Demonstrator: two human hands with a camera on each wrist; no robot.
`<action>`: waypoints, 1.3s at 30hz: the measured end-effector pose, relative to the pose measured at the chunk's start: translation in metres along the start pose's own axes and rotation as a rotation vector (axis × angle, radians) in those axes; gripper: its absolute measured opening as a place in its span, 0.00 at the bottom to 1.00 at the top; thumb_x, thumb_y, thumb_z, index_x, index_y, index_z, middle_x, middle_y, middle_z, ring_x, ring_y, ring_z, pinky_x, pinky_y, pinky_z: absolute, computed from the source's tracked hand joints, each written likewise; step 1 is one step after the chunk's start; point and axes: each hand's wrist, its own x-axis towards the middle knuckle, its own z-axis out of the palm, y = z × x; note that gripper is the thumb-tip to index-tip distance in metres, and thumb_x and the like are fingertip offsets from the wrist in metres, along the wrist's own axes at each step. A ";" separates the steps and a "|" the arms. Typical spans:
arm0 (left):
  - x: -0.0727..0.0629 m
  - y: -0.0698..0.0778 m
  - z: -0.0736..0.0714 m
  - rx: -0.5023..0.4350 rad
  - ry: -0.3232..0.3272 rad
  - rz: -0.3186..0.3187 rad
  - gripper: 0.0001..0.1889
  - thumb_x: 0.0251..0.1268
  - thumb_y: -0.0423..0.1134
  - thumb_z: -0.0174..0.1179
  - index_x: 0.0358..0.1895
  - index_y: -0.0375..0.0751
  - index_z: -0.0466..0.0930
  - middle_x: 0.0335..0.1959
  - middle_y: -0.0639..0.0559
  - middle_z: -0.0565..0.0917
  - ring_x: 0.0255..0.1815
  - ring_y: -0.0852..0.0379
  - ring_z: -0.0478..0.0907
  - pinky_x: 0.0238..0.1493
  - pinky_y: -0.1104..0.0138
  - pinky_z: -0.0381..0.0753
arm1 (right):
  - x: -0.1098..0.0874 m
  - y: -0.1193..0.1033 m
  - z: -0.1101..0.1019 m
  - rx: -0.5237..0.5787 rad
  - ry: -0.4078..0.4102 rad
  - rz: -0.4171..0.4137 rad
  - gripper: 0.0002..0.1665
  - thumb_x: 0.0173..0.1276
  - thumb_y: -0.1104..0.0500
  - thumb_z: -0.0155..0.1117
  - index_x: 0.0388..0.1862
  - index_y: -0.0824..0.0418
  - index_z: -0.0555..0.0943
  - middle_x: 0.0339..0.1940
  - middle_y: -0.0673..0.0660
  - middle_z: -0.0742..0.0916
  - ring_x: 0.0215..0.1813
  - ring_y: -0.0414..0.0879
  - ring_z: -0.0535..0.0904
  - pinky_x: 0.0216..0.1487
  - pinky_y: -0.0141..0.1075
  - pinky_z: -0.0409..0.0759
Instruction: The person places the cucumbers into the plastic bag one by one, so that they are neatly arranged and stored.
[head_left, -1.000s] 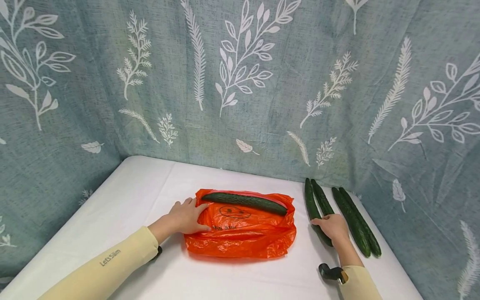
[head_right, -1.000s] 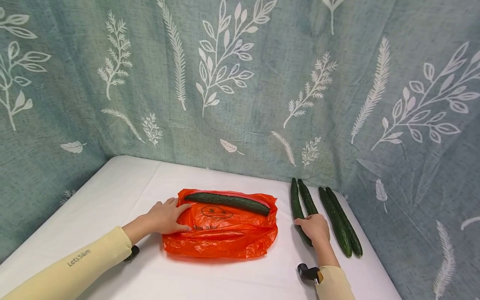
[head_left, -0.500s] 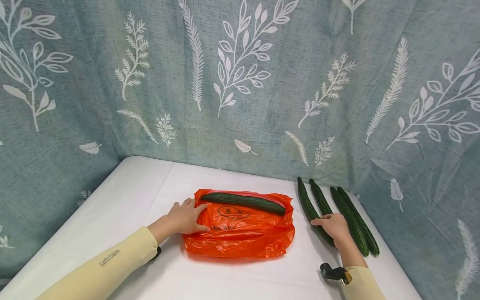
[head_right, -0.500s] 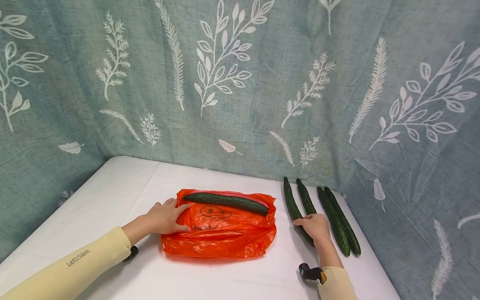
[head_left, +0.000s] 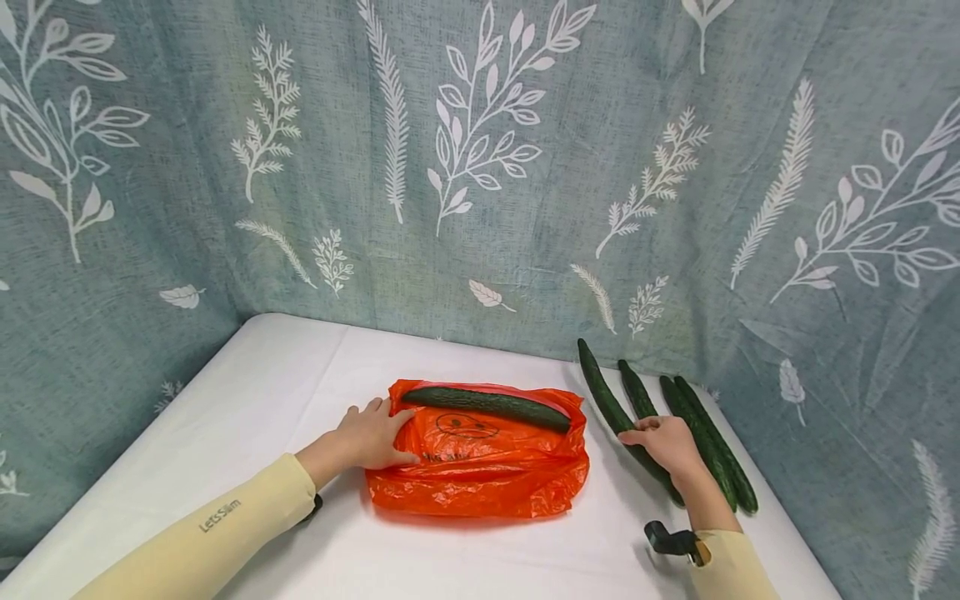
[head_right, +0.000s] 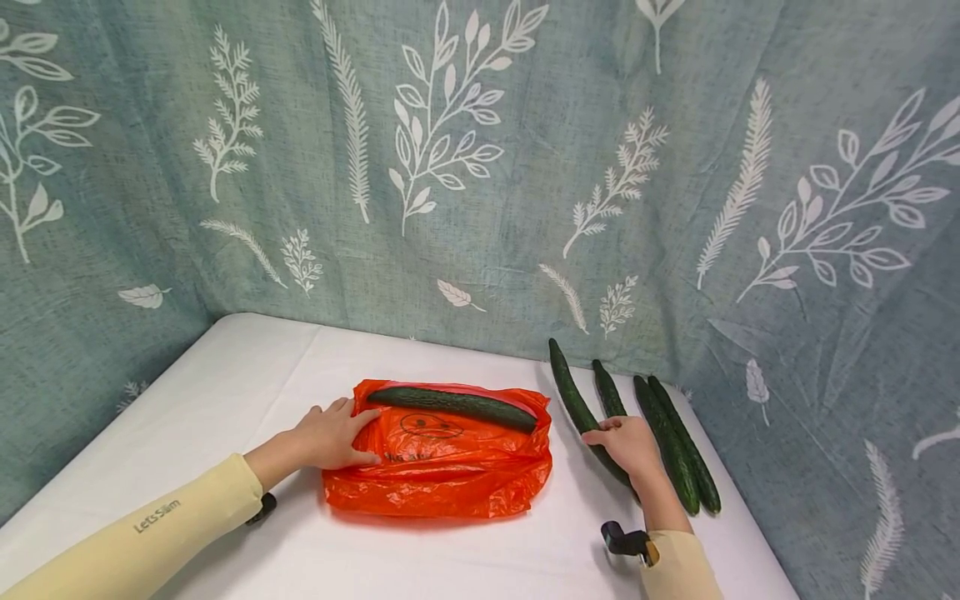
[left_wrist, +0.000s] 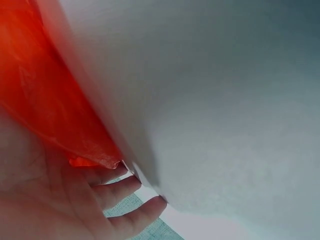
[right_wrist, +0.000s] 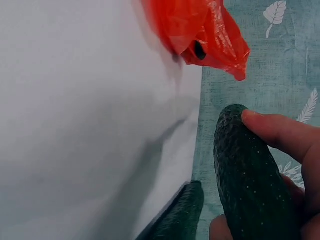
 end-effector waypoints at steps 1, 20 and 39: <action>0.000 0.000 0.000 0.000 -0.002 -0.001 0.44 0.58 0.70 0.63 0.74 0.50 0.68 0.71 0.32 0.68 0.74 0.33 0.62 0.66 0.35 0.64 | 0.000 -0.002 0.000 -0.010 -0.004 -0.011 0.35 0.61 0.47 0.75 0.56 0.70 0.79 0.62 0.70 0.79 0.61 0.63 0.75 0.55 0.55 0.77; 0.001 -0.002 0.001 0.008 -0.015 -0.001 0.44 0.59 0.70 0.63 0.75 0.51 0.67 0.72 0.32 0.67 0.74 0.34 0.62 0.65 0.35 0.64 | 0.006 -0.041 -0.011 -0.104 -0.128 -0.184 0.35 0.58 0.47 0.76 0.58 0.67 0.81 0.20 0.48 0.72 0.35 0.48 0.69 0.38 0.40 0.71; 0.001 -0.002 0.001 0.004 -0.023 -0.002 0.44 0.59 0.70 0.61 0.76 0.51 0.66 0.73 0.32 0.66 0.76 0.33 0.59 0.68 0.34 0.62 | 0.003 -0.061 -0.008 -0.127 -0.237 -0.350 0.26 0.56 0.53 0.77 0.51 0.66 0.85 0.12 0.47 0.61 0.19 0.41 0.53 0.27 0.37 0.65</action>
